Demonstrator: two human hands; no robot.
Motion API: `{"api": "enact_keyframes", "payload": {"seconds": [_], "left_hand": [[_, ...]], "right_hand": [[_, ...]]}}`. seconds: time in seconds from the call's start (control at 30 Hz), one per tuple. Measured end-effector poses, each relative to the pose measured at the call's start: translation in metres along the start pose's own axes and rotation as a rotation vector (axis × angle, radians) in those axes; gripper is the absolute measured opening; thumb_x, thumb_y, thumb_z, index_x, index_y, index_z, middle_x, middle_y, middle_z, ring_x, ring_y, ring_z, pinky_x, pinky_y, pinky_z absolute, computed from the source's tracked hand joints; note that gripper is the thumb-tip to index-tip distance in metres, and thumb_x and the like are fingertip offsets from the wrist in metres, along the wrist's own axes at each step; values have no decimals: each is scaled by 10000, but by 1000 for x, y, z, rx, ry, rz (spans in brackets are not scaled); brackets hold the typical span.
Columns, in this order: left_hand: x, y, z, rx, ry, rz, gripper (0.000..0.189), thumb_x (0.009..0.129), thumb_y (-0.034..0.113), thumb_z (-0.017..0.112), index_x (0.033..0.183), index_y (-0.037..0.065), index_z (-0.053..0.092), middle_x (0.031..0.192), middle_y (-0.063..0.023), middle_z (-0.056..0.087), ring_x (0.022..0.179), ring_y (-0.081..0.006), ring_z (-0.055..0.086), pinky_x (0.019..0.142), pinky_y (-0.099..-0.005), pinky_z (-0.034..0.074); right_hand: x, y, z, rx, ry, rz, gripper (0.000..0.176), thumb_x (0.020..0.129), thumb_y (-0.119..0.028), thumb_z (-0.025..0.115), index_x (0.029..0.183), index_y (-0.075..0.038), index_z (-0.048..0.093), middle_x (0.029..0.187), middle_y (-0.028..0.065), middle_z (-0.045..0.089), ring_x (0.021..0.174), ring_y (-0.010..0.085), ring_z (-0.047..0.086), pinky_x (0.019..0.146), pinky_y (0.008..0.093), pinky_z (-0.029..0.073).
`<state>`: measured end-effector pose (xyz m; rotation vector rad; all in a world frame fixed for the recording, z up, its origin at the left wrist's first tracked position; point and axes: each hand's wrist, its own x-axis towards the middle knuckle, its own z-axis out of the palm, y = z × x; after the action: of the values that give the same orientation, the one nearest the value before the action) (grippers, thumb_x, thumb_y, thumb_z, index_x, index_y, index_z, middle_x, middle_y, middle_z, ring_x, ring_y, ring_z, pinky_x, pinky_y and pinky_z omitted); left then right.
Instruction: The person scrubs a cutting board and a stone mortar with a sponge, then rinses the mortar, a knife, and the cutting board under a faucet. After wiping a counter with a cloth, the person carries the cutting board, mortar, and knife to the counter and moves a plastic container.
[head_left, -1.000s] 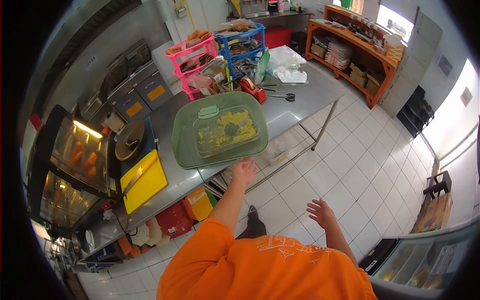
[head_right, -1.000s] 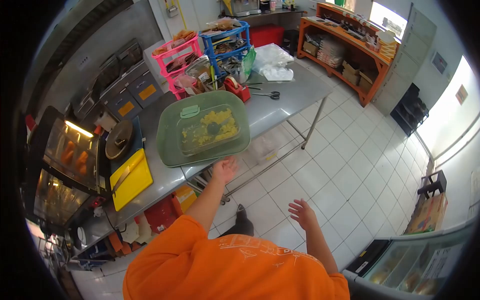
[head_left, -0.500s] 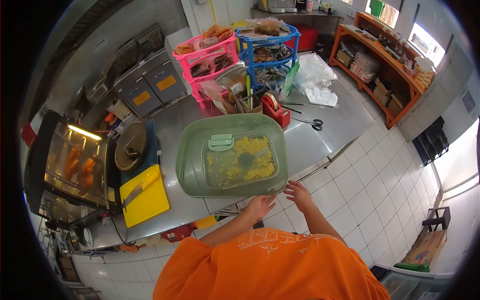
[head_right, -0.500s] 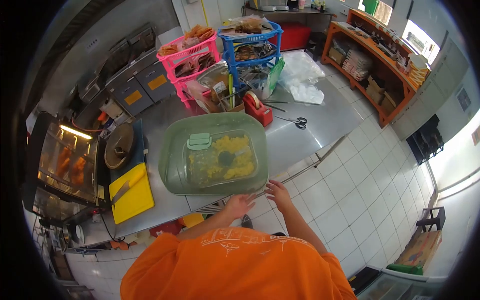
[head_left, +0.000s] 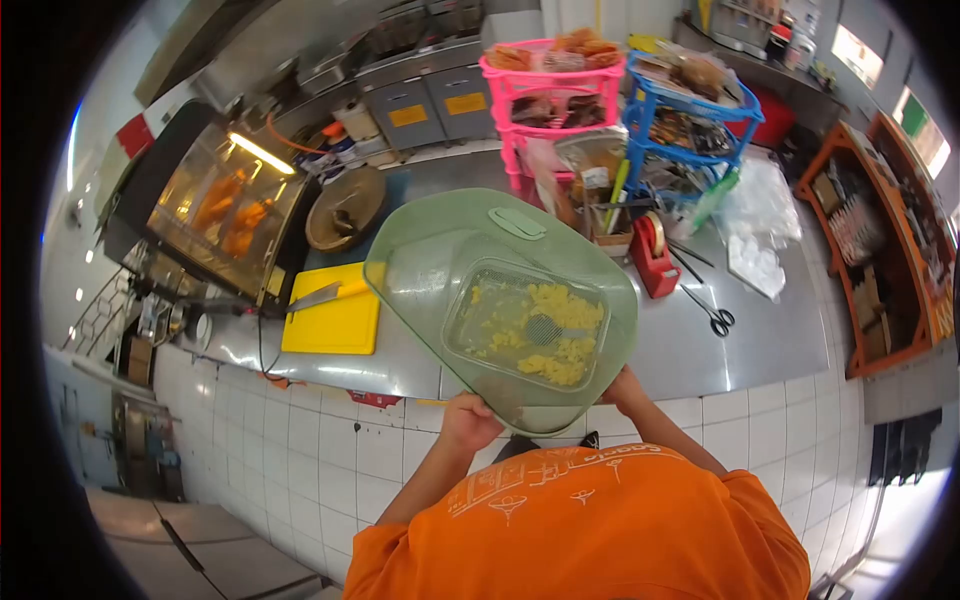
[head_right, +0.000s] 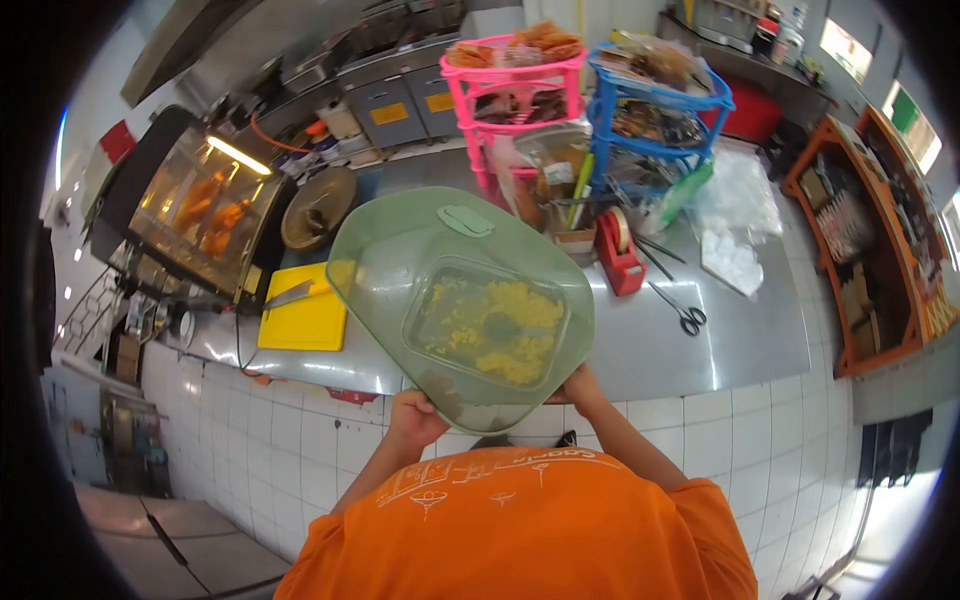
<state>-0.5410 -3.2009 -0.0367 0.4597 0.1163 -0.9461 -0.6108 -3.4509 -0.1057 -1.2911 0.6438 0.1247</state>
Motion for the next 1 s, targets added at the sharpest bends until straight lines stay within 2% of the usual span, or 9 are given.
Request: {"api": "enact_keyframes", "payload": {"seconds": [0.07,0.27,0.4,0.6,0.67,0.77,0.83,0.93,1.0], "left_hand": [[-4,19,-9,-122,-271,49,485,497,-2,483,973,-69,546,961,-174,584,931,-308,556,824,-376,435],[-21,80,-29,-88,-408,111,462,449,-11,486,894,-106,565,824,-219,608,745,-313,615,636,-330,505],[-13,138,-28,-181,-549,47,472,437,-11,493,891,-118,568,846,-225,617,750,-319,624,654,-342,515],[29,215,-60,-118,-411,23,496,451,-7,500,930,-116,567,892,-224,616,794,-321,622,699,-359,516],[51,231,-74,-208,-616,-63,511,466,8,504,960,-113,559,911,-224,612,837,-340,609,750,-388,501],[66,252,-61,-238,-582,-120,509,492,30,490,975,-113,554,944,-230,605,885,-359,592,809,-416,476],[84,270,-86,-251,-608,-164,519,504,41,480,995,-115,545,973,-234,596,903,-361,585,827,-428,466],[106,298,-131,-201,-518,-214,533,525,59,457,1023,-117,531,1025,-240,579,930,-362,575,851,-442,456],[111,308,-143,-146,-397,-235,536,534,65,445,1032,-118,525,1047,-242,570,938,-361,573,856,-443,455]], "right_hand": [[2,-8,20,77,-100,146,349,863,-244,480,1126,-15,493,1035,137,566,834,231,613,664,346,513],[35,20,103,193,-284,93,359,865,-219,478,1164,-20,462,1114,141,506,903,235,581,723,344,493],[88,25,169,213,-347,-15,371,865,-202,477,1189,-24,442,1167,144,466,950,238,560,762,342,479],[196,17,266,165,-354,-254,394,867,-177,475,1226,-29,411,1246,148,405,1019,243,528,821,340,458],[226,13,284,144,-338,-329,403,867,-169,475,1239,-31,400,1272,149,385,1042,244,517,841,339,451],[245,9,290,105,-289,-363,413,867,-160,474,1251,-32,390,1298,150,365,1065,246,506,860,338,444],[241,-2,285,-325,-413,-447,432,906,-184,410,1276,11,307,1266,166,411,1104,282,481,890,368,424],[202,-14,231,-342,-546,-421,411,921,-202,352,1253,38,320,1251,199,424,1120,322,460,913,409,402],[176,-10,199,703,-313,148,394,918,-224,350,1215,33,375,1229,217,442,1099,326,474,908,419,409]]}}
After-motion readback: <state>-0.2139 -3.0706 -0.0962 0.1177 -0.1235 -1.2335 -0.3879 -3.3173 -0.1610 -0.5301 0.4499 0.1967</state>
